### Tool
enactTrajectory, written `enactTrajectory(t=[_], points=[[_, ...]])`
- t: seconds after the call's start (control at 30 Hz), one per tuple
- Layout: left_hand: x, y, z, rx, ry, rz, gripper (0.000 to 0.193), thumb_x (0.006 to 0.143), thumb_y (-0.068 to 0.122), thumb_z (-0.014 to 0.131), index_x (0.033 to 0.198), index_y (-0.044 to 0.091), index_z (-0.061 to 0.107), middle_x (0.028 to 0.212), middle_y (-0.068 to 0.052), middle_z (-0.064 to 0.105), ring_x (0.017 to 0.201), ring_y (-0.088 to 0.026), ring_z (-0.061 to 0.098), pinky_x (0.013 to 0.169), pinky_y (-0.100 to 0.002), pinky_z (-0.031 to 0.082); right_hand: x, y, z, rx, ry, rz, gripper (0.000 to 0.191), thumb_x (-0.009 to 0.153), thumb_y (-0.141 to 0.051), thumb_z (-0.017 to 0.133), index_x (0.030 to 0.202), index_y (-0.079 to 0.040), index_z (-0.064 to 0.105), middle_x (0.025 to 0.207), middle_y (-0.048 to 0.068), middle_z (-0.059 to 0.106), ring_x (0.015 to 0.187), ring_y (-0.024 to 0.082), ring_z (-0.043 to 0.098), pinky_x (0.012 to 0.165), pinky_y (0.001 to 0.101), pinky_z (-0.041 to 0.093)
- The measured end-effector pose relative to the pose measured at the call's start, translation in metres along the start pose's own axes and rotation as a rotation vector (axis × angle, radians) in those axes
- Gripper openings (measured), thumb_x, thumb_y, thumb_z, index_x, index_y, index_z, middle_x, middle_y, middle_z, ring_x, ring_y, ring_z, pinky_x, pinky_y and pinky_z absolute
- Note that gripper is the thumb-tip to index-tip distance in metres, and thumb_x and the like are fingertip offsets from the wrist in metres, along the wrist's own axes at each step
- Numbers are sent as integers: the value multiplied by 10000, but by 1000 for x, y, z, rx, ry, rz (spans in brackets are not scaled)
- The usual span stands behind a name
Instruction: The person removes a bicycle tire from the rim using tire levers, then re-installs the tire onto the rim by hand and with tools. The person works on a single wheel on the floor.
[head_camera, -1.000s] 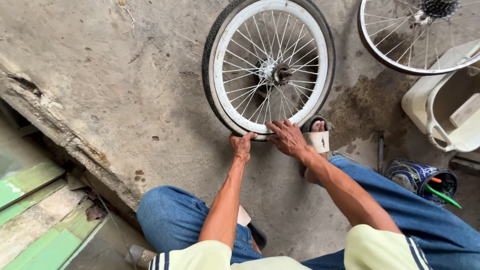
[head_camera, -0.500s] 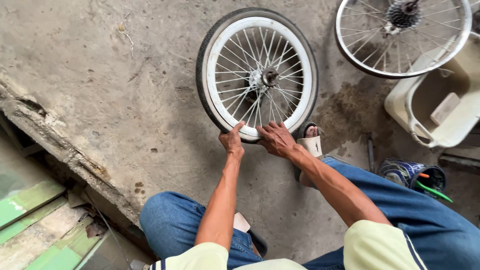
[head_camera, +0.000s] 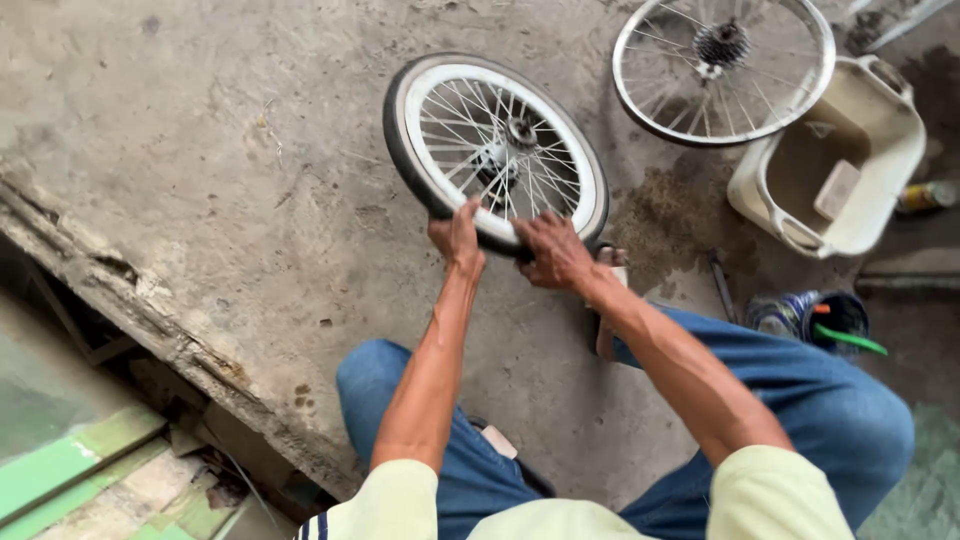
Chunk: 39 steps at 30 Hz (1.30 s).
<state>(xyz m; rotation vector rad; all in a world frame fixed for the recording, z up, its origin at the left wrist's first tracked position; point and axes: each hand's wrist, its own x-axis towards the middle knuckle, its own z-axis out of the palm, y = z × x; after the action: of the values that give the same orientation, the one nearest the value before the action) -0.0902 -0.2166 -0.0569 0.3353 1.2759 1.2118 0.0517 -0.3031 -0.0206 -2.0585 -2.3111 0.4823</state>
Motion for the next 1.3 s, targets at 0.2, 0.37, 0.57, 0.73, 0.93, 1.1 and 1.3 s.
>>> enactTrajectory(t=[0.2,0.37,0.57,0.73,0.93,1.1,1.3], points=[[-34,98,77,-46,-357,42,277,786,127,893,874,-12,671,828,-46,663,684,-167,632,584,-369,553,2,51,-114,180,201,83,575,700,-188,763,1271,-172,696,1047,173,711,994,345,662,899,456,539],[-68,173,82,630,-529,114,475,816,446,777,867,-19,699,817,-166,752,695,-243,760,623,-381,620,23,98,-180,165,-95,169,481,799,-265,800,1249,-121,708,996,169,735,920,316,684,798,443,548],[-59,172,70,1173,-673,1173,843,680,658,872,1154,-11,674,1133,-214,679,1082,-379,600,941,-539,471,41,127,-173,381,-279,100,565,759,-202,739,1311,-103,671,986,104,762,865,243,699,765,400,588],[-40,139,75,1382,-697,1018,704,716,679,825,1063,80,696,1019,-154,722,995,-326,681,857,-468,530,37,124,-163,321,-102,-106,494,813,-338,710,1240,-98,644,851,110,706,717,236,669,681,395,580],[-39,124,88,1461,-685,920,639,696,748,794,824,130,694,704,-76,723,673,-248,721,660,-429,563,17,127,-151,362,163,-132,557,999,-629,506,1060,-112,701,763,126,679,648,243,655,624,440,545],[-46,119,90,1484,-749,917,654,712,764,790,801,126,672,635,-53,688,603,-212,696,616,-408,559,3,176,-125,1089,286,-62,650,1081,-681,418,1065,-81,669,988,116,713,895,218,705,882,380,604],[-40,136,50,1426,-741,971,621,736,753,782,789,145,668,632,-7,686,561,-157,670,565,-354,555,-54,238,-112,1186,427,108,713,1078,-607,279,1210,-41,693,1191,136,728,1147,261,683,997,420,482]])
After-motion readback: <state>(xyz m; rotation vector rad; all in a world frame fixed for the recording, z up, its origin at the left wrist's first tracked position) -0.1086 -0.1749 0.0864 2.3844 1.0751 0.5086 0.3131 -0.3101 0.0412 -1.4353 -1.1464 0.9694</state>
